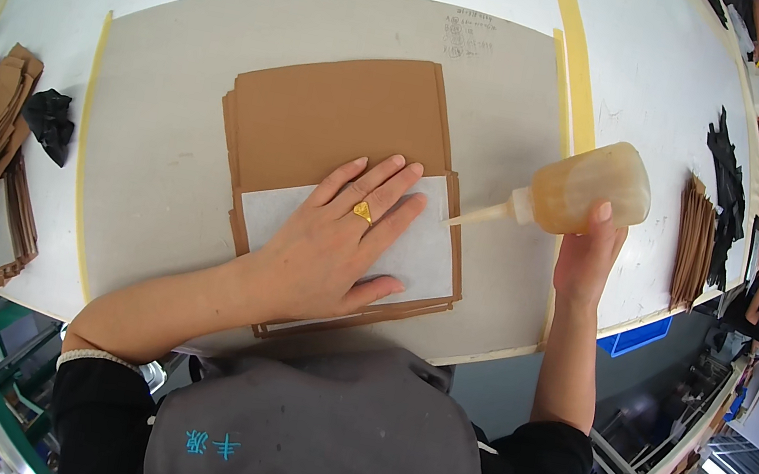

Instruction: The recorder is folding leather pieces and applying glue to the edges in a workshop setting.

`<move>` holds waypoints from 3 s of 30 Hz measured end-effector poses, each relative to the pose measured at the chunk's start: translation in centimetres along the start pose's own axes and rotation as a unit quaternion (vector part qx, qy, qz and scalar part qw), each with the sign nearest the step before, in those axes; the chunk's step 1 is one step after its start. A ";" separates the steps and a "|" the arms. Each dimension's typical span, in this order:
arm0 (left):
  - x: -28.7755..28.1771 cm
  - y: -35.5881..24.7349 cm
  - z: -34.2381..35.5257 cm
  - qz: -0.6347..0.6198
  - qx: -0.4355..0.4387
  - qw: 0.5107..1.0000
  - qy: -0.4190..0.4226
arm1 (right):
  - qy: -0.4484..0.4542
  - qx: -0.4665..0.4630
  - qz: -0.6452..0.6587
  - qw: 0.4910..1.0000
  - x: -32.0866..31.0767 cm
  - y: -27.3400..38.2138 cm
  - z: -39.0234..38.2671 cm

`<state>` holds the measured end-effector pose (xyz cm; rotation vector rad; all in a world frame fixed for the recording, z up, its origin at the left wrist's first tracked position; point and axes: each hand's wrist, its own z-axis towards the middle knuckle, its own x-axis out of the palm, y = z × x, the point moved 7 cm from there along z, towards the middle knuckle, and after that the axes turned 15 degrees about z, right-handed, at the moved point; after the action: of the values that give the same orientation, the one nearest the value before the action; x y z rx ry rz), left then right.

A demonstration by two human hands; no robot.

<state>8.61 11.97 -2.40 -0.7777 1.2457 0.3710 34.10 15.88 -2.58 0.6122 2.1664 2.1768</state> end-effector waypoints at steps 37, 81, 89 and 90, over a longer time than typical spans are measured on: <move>0.5 0.5 -0.4 -0.037 0.015 0.999 -0.026 | -0.112 -0.046 0.020 0.992 -2.1 -2.0 -18.1; -3.5 12.3 -7.8 -0.031 -0.145 0.973 -0.179 | 0.237 -0.117 -0.059 0.963 16.2 -2.2 -6.7; -3.9 12.3 -7.4 -0.036 -0.147 0.972 -0.179 | 0.256 -0.105 -0.087 0.957 17.2 -2.2 -6.5; -3.8 12.3 -7.5 -0.037 -0.149 0.972 -0.180 | 0.256 -0.105 -0.087 0.957 17.3 -2.2 -6.5</move>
<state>-5.79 15.84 -3.61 -0.9607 0.8261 0.6193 15.73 14.56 0.11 -0.1713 2.0278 2.6289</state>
